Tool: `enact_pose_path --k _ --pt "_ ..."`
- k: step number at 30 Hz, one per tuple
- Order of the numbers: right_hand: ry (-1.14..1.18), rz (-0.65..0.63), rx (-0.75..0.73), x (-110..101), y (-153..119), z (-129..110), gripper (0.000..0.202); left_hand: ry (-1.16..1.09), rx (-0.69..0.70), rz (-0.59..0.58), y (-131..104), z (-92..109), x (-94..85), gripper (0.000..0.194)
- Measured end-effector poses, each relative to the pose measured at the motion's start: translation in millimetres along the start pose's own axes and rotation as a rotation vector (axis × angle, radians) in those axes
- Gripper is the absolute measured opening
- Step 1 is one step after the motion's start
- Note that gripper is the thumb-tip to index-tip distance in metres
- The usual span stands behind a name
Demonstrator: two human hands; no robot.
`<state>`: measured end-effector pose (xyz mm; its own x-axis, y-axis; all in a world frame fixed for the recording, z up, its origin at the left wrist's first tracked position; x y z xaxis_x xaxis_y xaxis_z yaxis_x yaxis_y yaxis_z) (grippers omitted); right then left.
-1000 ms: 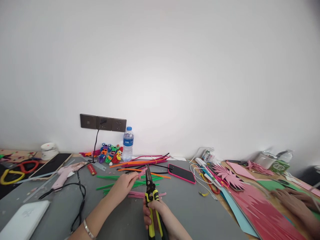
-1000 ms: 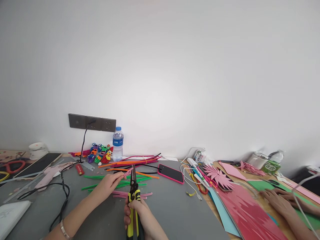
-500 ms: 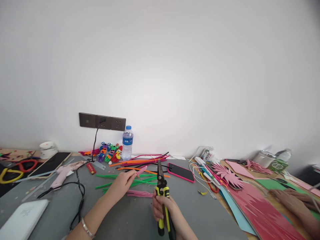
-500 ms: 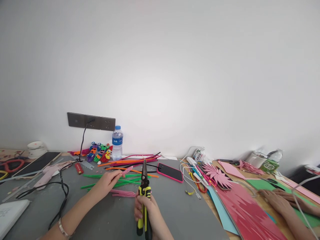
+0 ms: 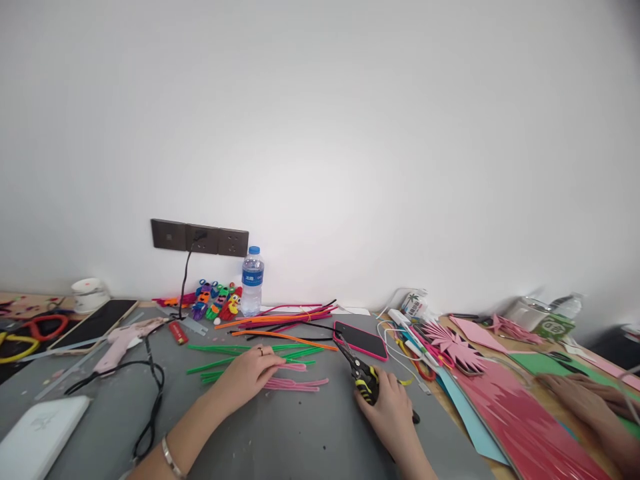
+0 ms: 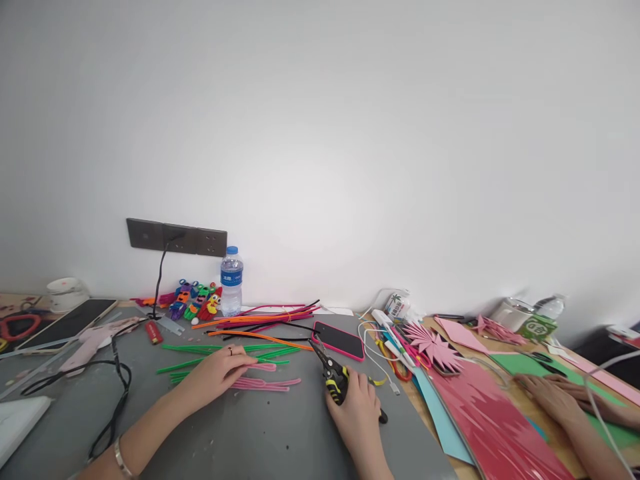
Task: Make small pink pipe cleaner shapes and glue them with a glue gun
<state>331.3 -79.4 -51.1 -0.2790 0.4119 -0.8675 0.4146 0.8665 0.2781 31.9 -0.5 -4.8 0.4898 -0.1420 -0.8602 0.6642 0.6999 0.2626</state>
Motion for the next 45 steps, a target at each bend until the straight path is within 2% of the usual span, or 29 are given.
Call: enact_pose_path --k 6,10,19,27,30,33,37,41,45 --pt "0.003 0.026 -0.016 6.9 -2.6 7.5 0.051 0.045 -0.084 -0.092 -0.2 0.7 -5.8 0.023" --pt "0.056 0.040 -0.052 6.4 -2.8 8.2 0.046 0.083 -0.123 -0.138 -0.9 -4.2 -3.9 0.015" --pt "0.082 0.049 -0.072 1.9 -5.5 2.7 0.038 0.025 -0.053 -0.114 -3.3 -6.2 1.8 0.011" --pt "0.096 0.057 -0.070 2.0 -5.4 2.4 0.037 -0.026 -0.088 0.040 0.2 2.7 -13.9 0.025" --pt "0.103 0.054 -0.069 1.5 -5.6 1.7 0.038 -0.017 -0.070 0.064 -0.1 9.7 -16.3 0.027" --pt "0.107 0.052 -0.069 1.7 -5.4 2.2 0.039 -0.007 0.034 0.040 -1.1 21.1 -10.2 0.030" --pt "0.109 0.049 -0.067 2.4 -5.4 3.3 0.039 0.082 0.148 -0.026 -3.3 32.1 9.4 0.051" --pt "0.108 0.044 -0.071 1.5 -6.2 2.4 0.038 0.063 0.153 -0.090 -5.5 25.4 18.2 0.061" --pt "0.102 0.040 -0.069 1.3 -6.8 2.1 0.039 -0.036 -0.015 -0.065 -5.8 4.9 0.1 0.047"
Point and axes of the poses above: each hand's wrist, its own y-axis towards the middle knuckle, its own x-axis out of the palm, z = x × y, the point moved 2 cm from there along y, towards the middle knuckle, and after that the axes turned 6 degrees about y, right-handed, at the moved point
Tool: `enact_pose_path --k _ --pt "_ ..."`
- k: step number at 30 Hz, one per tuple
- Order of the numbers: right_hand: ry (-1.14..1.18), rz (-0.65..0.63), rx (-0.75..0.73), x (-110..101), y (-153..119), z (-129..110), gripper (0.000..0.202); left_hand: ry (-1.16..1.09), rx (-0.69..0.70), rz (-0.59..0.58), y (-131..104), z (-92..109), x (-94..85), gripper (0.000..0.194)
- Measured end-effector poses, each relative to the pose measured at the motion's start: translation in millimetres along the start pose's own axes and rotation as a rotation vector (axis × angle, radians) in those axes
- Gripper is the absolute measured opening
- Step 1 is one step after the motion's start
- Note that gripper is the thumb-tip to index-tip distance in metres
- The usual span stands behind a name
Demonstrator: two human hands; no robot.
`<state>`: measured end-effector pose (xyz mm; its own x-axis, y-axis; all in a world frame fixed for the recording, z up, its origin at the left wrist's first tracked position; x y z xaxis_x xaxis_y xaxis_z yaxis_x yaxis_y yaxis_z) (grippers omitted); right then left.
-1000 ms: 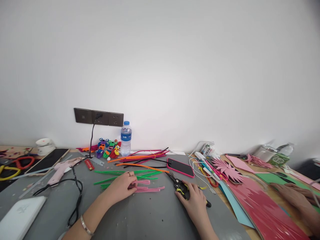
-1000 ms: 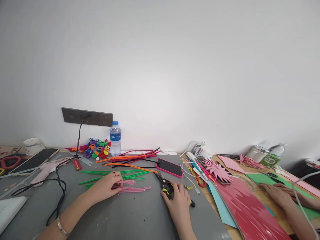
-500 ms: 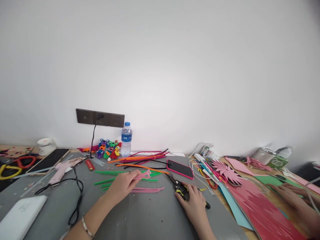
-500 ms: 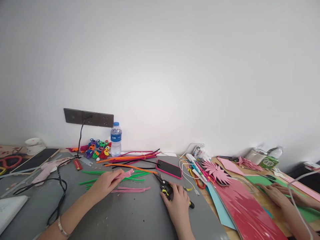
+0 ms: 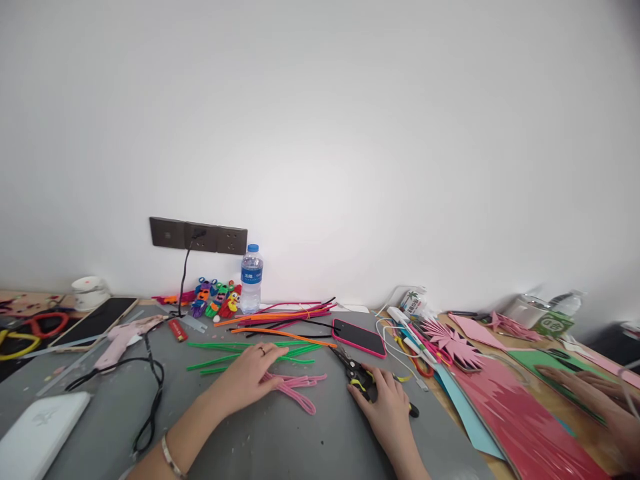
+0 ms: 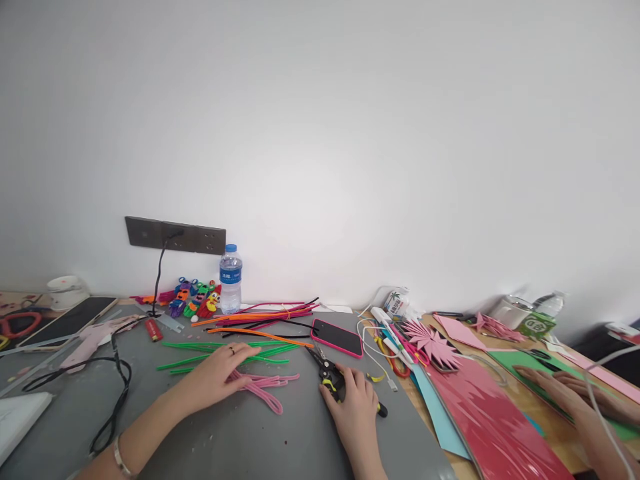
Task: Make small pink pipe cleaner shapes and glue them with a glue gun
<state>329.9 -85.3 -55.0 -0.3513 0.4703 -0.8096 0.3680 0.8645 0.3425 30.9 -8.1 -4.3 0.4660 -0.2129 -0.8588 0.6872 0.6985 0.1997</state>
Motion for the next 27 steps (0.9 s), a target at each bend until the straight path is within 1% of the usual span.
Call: enact_pose_path --k 2,4,6,8,10,11,12,14,16,17,19,21,24,27 --pt "-0.003 0.011 -0.001 0.6 0.3 1.1 0.038 -0.057 -0.103 -0.039 -1.2 -10.8 -11.7 0.046" --pt "-0.006 0.039 -0.016 0.2 0.6 0.7 0.037 -0.060 -0.173 -0.094 -3.1 -20.9 -21.1 0.040" --pt "-0.008 0.102 -0.053 -3.0 -0.4 -6.0 0.034 -0.056 -0.231 -0.193 -5.7 -30.0 -26.1 0.035" --pt "0.015 0.180 -0.105 -8.9 -4.1 -23.6 0.028 -0.056 -0.262 -0.218 -8.2 -37.5 -29.4 0.030" --pt "0.108 0.212 -0.164 -14.1 -10.7 -53.3 0.021 -0.080 -0.261 -0.215 -10.2 -42.5 -31.2 0.028" --pt "0.175 0.169 -0.233 -14.6 -14.6 -72.3 0.019 -0.092 -0.255 -0.217 -11.0 -44.3 -31.6 0.027" --pt "0.250 0.098 -0.311 -13.5 -18.6 -92.3 0.018 -0.104 -0.246 -0.220 -11.7 -45.8 -31.9 0.027" --pt "0.405 -0.129 -0.433 -5.6 -25.2 -129.3 0.025 -0.117 -0.226 -0.237 -12.5 -48.2 -31.9 0.025" --pt "0.477 -0.296 -0.476 6.7 -27.9 -153.7 0.036 -0.127 -0.207 -0.250 -12.7 -50.8 -31.2 0.026" --pt "0.473 -0.342 -0.479 13.4 -27.6 -159.8 0.038 -0.136 -0.202 -0.255 -12.7 -52.3 -30.6 0.027" --pt "0.455 -0.389 -0.479 25.7 -25.2 -161.5 0.035 -0.161 -0.205 -0.264 -12.3 -56.0 -29.0 0.027" --pt "0.473 -0.407 -0.493 34.0 -22.3 -154.5 0.029 -0.182 -0.223 -0.259 -11.7 -59.7 -28.0 0.022" --pt "0.561 -0.439 -0.525 37.6 -19.1 -141.1 0.029 -0.172 -0.251 -0.221 -11.1 -64.2 -30.1 0.013" --pt "0.630 -0.467 -0.520 36.3 -16.7 -133.0 0.029 -0.140 -0.273 -0.186 -11.9 -68.0 -34.6 0.010"
Point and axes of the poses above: each hand's wrist, its own y-axis towards the middle knuckle, its own x-axis out of the palm, z = x × y, the point moved 2 cm from there along y, towards the middle knuckle, and after that the axes turned 6 degrees about y, right-handed, at the moved point
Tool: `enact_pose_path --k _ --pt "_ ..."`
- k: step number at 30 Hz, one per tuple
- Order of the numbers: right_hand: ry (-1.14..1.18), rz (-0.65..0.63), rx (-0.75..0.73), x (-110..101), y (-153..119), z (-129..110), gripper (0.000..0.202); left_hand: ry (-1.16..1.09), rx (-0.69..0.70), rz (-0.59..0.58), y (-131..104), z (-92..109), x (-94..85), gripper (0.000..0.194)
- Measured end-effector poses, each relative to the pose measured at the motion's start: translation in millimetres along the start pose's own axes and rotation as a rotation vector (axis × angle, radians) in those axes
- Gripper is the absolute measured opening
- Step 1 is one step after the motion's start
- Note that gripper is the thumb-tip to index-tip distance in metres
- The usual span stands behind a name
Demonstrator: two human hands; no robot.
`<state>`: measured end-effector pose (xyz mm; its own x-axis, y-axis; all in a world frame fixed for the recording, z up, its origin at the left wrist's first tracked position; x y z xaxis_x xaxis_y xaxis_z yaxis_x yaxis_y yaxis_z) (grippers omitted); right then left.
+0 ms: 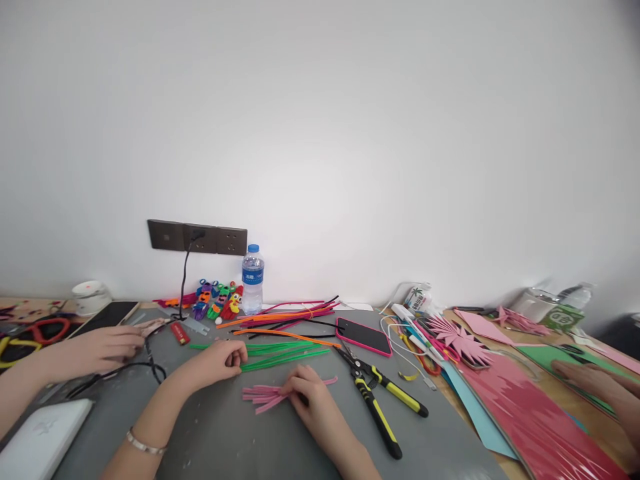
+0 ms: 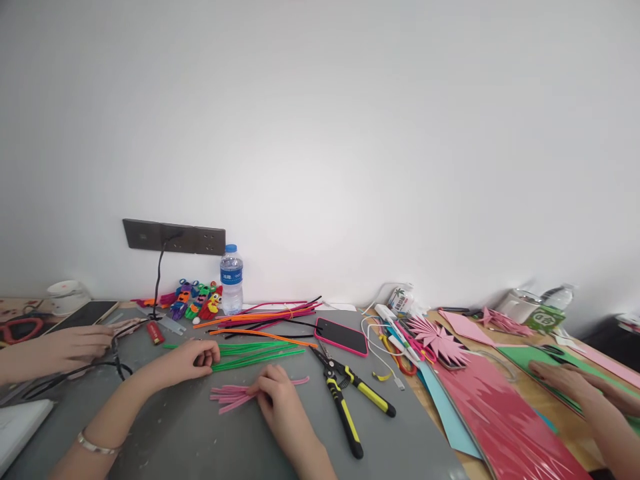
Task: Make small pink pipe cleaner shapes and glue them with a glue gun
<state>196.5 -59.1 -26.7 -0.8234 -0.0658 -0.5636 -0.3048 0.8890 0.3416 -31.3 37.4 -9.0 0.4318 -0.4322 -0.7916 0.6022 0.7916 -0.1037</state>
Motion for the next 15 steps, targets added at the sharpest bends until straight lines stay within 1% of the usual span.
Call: enact_pose_path --k 2,5,8,11,15 --pt "0.027 -0.002 0.006 -2.1 0.0 1.4 0.031 0.007 -0.005 0.020 0.3 -2.5 -1.6 0.009" --pt "0.027 -0.022 0.010 -2.6 2.4 2.7 0.033 0.022 0.000 0.060 3.6 -5.7 0.8 0.008" --pt "-0.012 -0.047 0.014 -2.0 7.0 3.2 0.032 0.074 0.008 0.139 8.2 -6.7 5.1 0.008" --pt "-0.054 -0.071 0.011 -3.8 14.6 1.7 0.027 0.138 0.030 0.206 10.6 -5.1 6.3 0.011" --pt "-0.099 -0.106 -0.008 -11.3 31.5 -1.7 0.016 0.191 0.039 0.303 11.2 1.4 2.3 0.011"
Point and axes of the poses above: each hand's wrist, its own y-axis towards the middle knuckle, its own x-axis out of the palm, z = x × y, the point moved 2 cm from there along y, towards the middle knuckle, and after that the axes turned 6 degrees about y, right-handed, at the moved point
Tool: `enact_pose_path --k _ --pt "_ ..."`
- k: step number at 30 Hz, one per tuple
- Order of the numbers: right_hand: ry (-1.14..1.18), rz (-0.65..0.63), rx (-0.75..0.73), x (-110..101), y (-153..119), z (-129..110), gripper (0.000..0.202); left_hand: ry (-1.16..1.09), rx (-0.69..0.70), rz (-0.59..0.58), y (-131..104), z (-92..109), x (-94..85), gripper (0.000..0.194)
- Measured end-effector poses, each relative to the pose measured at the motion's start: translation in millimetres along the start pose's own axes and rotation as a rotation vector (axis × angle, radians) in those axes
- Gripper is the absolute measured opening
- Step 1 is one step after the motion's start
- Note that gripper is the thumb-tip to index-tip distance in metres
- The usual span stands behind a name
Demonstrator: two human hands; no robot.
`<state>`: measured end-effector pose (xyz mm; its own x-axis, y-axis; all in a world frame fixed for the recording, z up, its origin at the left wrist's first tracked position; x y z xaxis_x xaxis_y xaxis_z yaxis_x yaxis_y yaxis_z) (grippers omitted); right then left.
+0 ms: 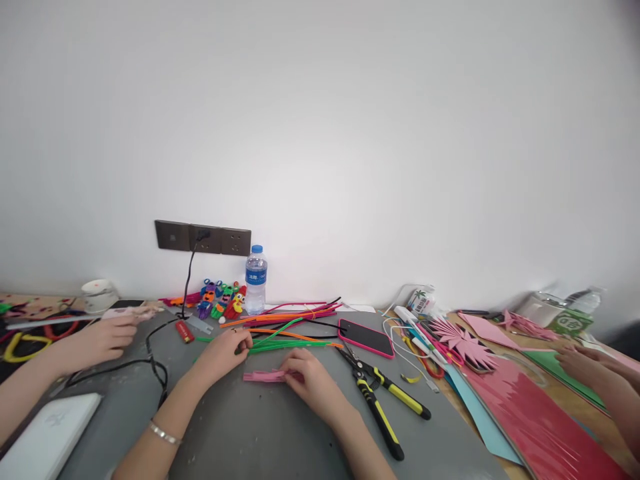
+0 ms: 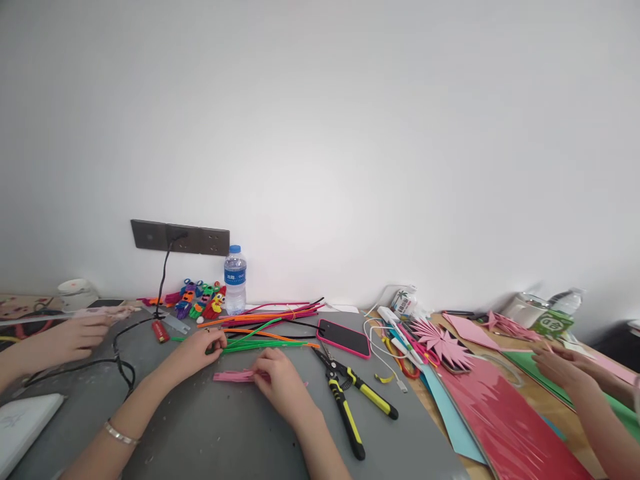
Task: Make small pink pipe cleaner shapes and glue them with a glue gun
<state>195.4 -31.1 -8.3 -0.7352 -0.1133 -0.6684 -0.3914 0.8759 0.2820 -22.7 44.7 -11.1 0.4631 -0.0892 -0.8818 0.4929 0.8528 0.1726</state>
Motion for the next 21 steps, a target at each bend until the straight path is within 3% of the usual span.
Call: enact_pose_path --k 4,9,12,17,21 --pt "-0.054 -0.045 -0.008 -6.5 21.5 2.3 0.020 -0.115 0.046 0.088 0.8 14.6 -4.1 0.019" --pt "-0.111 0.046 0.003 0.0 35.7 14.7 0.023 -0.279 0.100 0.131 -2.7 32.4 -3.3 0.039" --pt "-0.057 0.090 0.000 5.3 34.0 23.2 0.024 -0.267 0.103 0.083 -3.5 35.8 -3.2 0.039" --pt "0.095 0.172 0.030 4.2 30.5 32.0 0.027 -0.231 0.065 -0.030 -2.4 35.0 -1.4 0.023" --pt "0.367 0.356 0.115 -5.0 30.0 39.9 0.043 -0.237 0.063 -0.106 -4.0 34.4 2.8 0.018"
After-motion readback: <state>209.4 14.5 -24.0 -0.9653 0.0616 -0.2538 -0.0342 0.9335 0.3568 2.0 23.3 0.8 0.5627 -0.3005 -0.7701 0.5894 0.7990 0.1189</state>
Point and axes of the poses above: each hand's wrist, its own y-axis towards the middle knuckle, its own x-axis out of the palm, z = x × y, the point moved 2 cm from there along y, towards the middle knuckle, and after that the axes turned 6 degrees about y, right-handed, at the moved point
